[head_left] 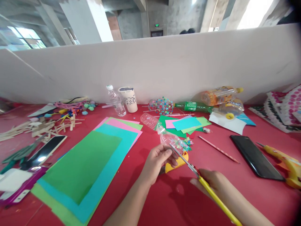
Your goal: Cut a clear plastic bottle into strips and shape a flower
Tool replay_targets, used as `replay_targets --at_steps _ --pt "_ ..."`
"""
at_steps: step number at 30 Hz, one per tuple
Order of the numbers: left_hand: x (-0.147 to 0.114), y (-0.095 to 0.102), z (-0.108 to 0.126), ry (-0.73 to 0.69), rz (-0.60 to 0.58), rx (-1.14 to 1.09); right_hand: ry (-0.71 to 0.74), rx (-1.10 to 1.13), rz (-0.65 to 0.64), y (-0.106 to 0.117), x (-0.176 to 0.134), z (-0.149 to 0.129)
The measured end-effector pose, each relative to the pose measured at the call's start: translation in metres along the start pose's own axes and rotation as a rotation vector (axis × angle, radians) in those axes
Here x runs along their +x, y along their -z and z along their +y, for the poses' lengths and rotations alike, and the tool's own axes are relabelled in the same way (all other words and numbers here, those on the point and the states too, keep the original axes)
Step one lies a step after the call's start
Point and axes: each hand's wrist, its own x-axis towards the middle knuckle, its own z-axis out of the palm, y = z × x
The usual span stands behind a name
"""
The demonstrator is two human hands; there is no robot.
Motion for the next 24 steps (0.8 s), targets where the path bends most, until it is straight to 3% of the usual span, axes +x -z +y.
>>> replay_targets --at_steps 24 --pt "-0.001 -0.0072 -0.009 0.031 -0.06 0.146 0.001 0.122 -0.016 -0.0059 0.0023 0.0028"
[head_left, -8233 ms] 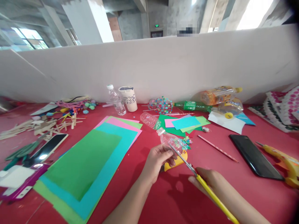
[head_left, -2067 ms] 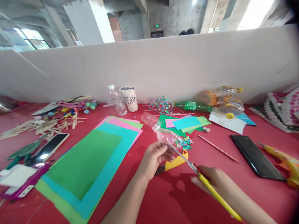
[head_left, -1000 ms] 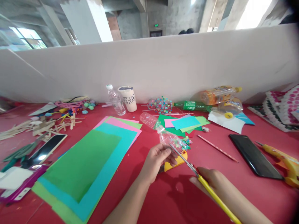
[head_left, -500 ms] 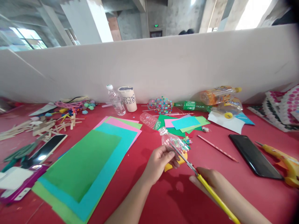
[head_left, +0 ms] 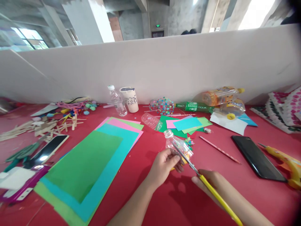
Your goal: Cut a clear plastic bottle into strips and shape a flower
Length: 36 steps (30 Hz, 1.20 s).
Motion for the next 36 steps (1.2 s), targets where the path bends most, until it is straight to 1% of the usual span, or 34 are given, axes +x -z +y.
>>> replay_targets --at_steps 12,18,28,31,36 --pt "0.0 -0.001 0.001 -0.007 0.002 0.013 -0.012 0.046 -0.003 0.001 0.002 0.0" --pt "-0.002 -0.004 0.0 0.001 -0.035 0.057 -0.001 0.073 -0.014 0.001 0.0 -0.003" --pt "-0.002 -0.005 -0.004 0.006 -0.036 0.073 -0.02 0.138 -0.011 0.001 0.001 -0.001" --pt "-0.004 -0.007 0.0 0.002 -0.023 0.08 -0.022 0.176 -0.003 0.002 -0.001 -0.006" --pt "-0.011 -0.012 0.011 -0.031 0.003 0.114 -0.014 0.261 0.017 0.009 -0.013 -0.025"
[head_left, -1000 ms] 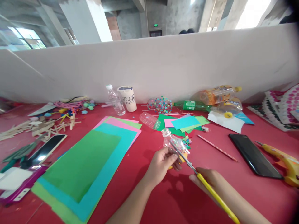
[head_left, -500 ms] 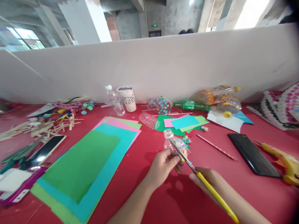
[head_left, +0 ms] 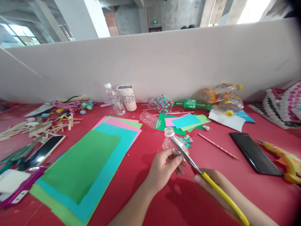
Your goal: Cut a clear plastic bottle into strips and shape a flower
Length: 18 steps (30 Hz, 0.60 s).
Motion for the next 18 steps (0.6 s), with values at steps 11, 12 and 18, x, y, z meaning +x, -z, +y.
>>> replay_targets --at_steps 11,12,18 --pt "-0.016 -0.005 0.018 -0.037 0.038 0.026 -0.029 0.235 0.028 0.006 -0.024 -0.015" --pt "-0.017 -0.006 0.019 -0.042 0.042 0.027 -0.035 0.246 0.011 0.008 -0.024 -0.015" --pt "-0.023 -0.008 0.022 -0.114 0.117 0.14 -0.135 0.318 -0.088 0.014 -0.027 -0.012"
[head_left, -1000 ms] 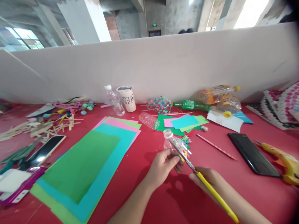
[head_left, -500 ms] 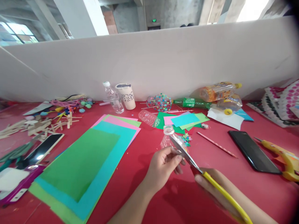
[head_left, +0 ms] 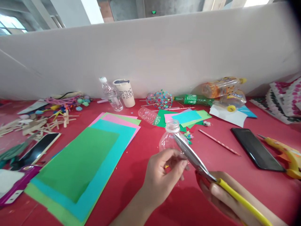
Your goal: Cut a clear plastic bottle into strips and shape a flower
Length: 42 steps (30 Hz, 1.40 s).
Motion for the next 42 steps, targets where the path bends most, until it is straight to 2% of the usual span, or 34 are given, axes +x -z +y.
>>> replay_targets --at_steps 6,11,16,18,23,29,31,38,42 --pt "-0.001 0.001 0.002 -0.039 0.014 0.08 0.097 0.013 -0.004 -0.002 0.002 0.0" --pt "0.002 0.005 0.0 0.011 -0.029 0.101 0.127 -0.09 0.041 -0.002 0.004 -0.006" --pt "0.01 0.008 -0.004 0.093 -0.099 -0.069 0.174 -0.133 0.01 -0.001 0.009 0.001" --pt "0.015 0.01 -0.006 0.093 -0.072 -0.198 0.207 -0.133 -0.041 0.0 0.01 0.006" --pt "0.023 0.017 -0.009 -0.016 0.159 -0.339 0.224 -0.172 -0.093 0.003 0.012 0.007" --pt "0.024 0.015 -0.005 -0.037 0.23 -0.348 0.229 -0.255 -0.19 0.006 0.023 0.008" --pt "0.024 0.013 -0.005 -0.039 0.251 -0.337 0.232 -0.26 -0.188 0.006 0.025 0.011" --pt "0.023 0.017 -0.007 -0.032 0.187 -0.262 0.22 -0.365 -0.087 0.005 0.025 0.017" --pt "0.023 0.016 -0.007 -0.015 0.147 -0.225 0.191 -0.422 -0.081 0.005 0.028 0.016"
